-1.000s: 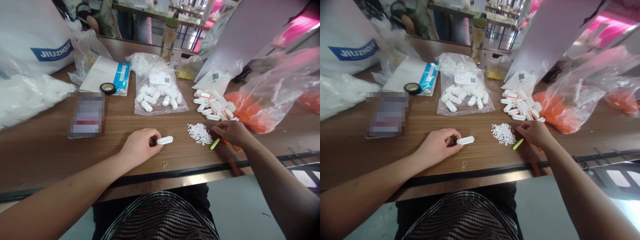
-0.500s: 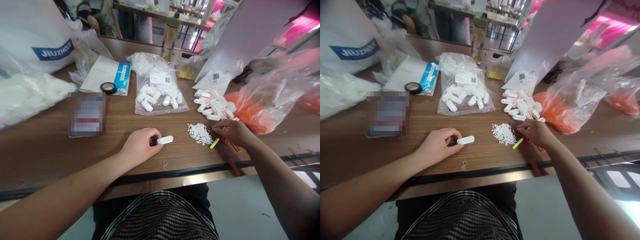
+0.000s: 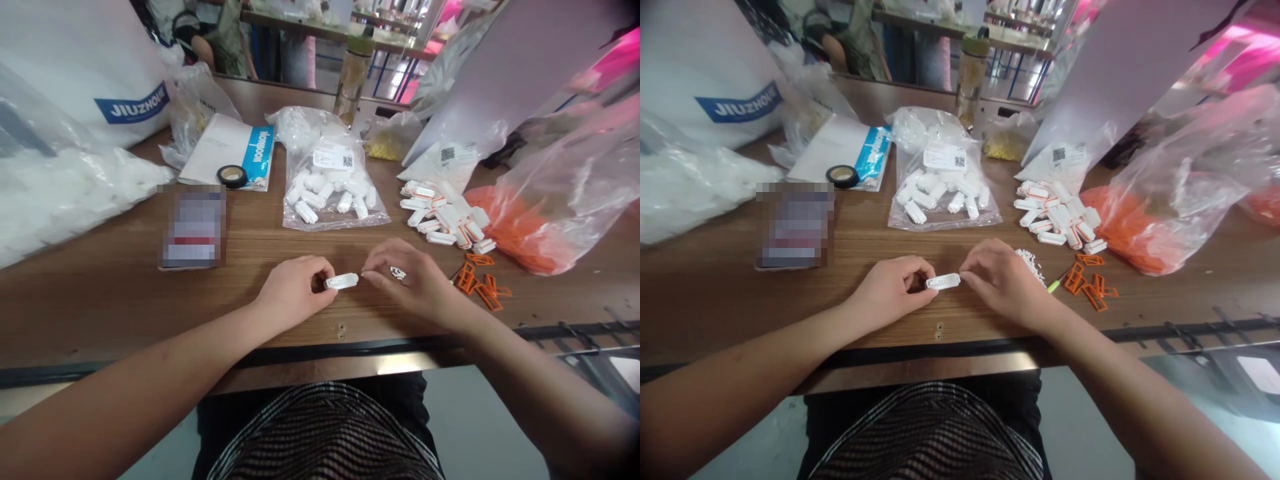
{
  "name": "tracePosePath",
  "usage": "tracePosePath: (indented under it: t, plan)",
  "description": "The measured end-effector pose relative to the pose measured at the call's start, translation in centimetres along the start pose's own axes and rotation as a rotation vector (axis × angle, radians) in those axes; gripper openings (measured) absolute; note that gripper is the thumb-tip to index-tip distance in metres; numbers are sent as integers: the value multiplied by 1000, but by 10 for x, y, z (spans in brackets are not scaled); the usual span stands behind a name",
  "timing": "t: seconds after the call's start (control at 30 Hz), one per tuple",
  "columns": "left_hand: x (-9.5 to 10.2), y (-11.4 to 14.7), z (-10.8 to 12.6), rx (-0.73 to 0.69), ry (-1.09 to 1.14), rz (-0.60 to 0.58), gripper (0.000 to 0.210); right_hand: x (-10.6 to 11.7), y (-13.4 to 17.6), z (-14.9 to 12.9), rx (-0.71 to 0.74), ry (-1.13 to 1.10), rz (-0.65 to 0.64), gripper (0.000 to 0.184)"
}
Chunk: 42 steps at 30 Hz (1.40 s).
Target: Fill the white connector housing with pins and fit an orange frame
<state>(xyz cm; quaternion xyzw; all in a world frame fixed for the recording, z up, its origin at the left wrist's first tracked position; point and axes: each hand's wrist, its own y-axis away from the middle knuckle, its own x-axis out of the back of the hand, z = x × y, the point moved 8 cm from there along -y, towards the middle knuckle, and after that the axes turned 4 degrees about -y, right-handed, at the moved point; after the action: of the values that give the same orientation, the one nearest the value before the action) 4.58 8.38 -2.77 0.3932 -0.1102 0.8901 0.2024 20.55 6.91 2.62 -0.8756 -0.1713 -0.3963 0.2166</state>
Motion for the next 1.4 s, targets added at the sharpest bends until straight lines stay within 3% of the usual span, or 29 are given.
tracePosePath:
  t: [0.1,0.23,0.8,1.4]
  plan:
    - [1,1,1,-19,22,9,8,-21,-10,-10,19,12,-45,10]
    - [1,1,1,-19,41,11,7,-31,-14,-9,21,68,-84,9]
    - [0,1,1,-30,30,7,8,-31,-14,-6,11,38,-36,11]
    - [0,1,1,-20,48,6,8,-30,-12,-14,98,203,-81,19]
